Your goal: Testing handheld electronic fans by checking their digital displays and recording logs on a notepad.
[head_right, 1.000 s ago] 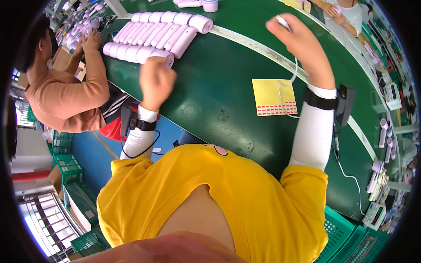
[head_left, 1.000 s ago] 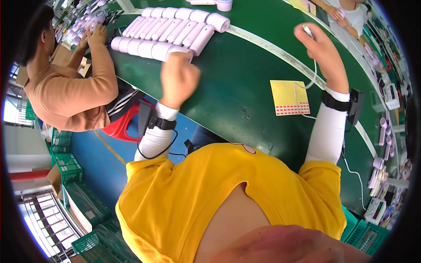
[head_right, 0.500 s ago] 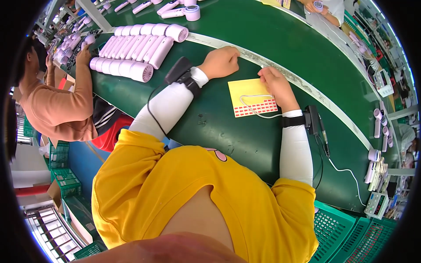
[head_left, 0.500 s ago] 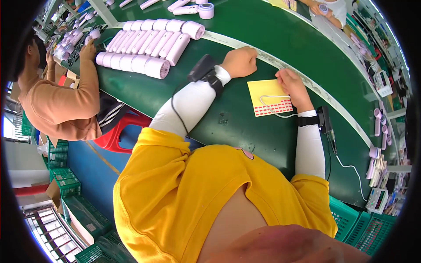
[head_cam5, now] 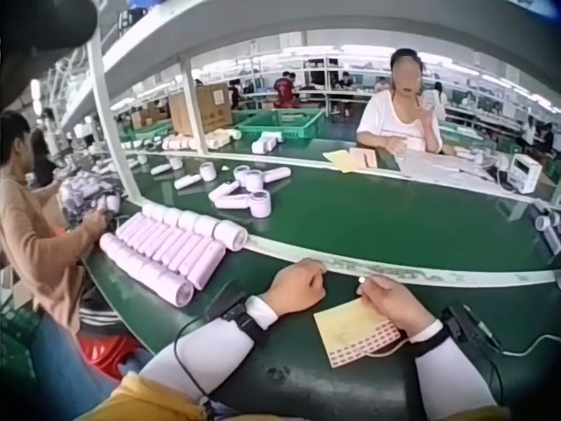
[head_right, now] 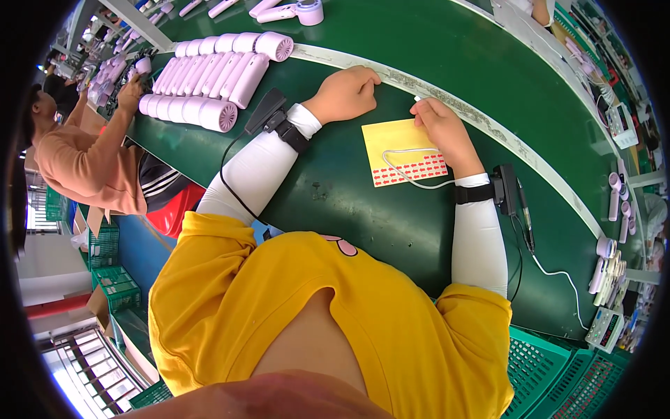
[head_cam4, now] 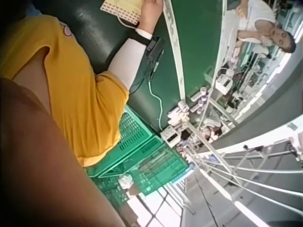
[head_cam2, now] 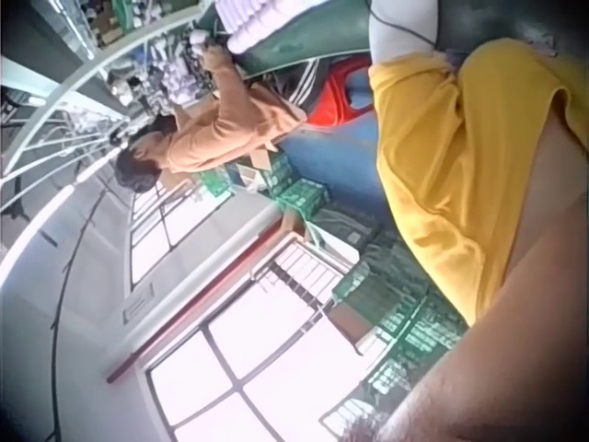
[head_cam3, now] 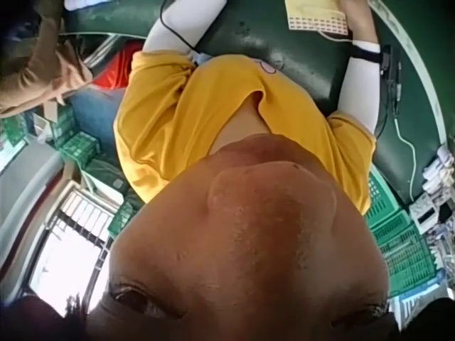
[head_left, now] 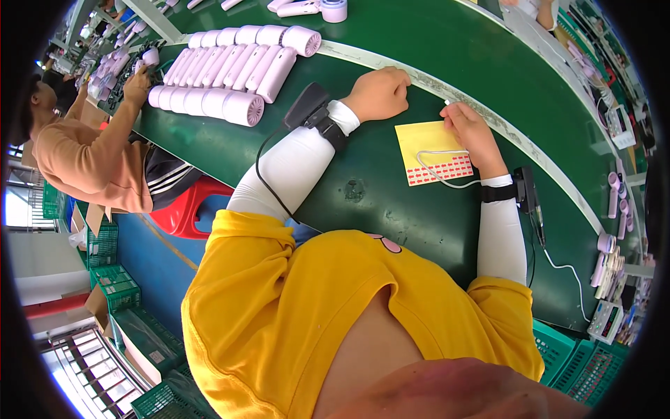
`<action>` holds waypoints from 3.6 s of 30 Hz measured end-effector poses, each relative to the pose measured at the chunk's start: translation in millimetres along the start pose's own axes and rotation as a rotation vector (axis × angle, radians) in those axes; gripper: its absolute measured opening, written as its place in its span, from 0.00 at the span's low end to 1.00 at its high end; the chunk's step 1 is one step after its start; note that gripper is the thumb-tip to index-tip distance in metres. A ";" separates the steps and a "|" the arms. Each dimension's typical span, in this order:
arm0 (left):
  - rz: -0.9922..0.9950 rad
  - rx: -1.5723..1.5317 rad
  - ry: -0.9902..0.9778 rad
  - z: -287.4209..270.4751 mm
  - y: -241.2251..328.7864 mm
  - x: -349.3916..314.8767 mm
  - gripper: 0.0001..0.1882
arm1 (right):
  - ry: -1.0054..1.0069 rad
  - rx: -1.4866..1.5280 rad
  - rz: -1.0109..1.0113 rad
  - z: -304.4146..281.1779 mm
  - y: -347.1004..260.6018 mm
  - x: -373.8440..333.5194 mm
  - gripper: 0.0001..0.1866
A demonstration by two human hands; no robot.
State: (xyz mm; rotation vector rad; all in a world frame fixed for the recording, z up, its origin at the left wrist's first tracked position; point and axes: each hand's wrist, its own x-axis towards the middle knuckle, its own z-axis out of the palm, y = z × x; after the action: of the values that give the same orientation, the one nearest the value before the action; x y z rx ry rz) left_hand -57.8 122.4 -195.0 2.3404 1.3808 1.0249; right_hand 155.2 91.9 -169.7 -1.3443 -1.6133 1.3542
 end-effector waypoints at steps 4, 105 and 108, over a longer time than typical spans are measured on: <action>-0.011 0.000 -0.007 -1.7 1.2 -0.1 0.10 | -0.002 0.008 0.003 1.3 1.3 -1.8 0.12; -0.498 0.429 0.208 29.1 -96.3 197.7 0.30 | 0.141 -0.072 -0.036 6.3 -5.7 -0.5 0.09; -0.182 0.276 0.192 23.8 -89.6 175.4 0.31 | 0.117 -0.085 -0.032 8.8 -5.1 0.6 0.09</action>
State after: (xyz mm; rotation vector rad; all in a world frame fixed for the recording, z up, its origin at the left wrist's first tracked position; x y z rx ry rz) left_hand -48.0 320.0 -180.1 2.2901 1.8777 1.0892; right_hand 145.5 90.1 -167.3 -1.4145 -1.6219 1.1779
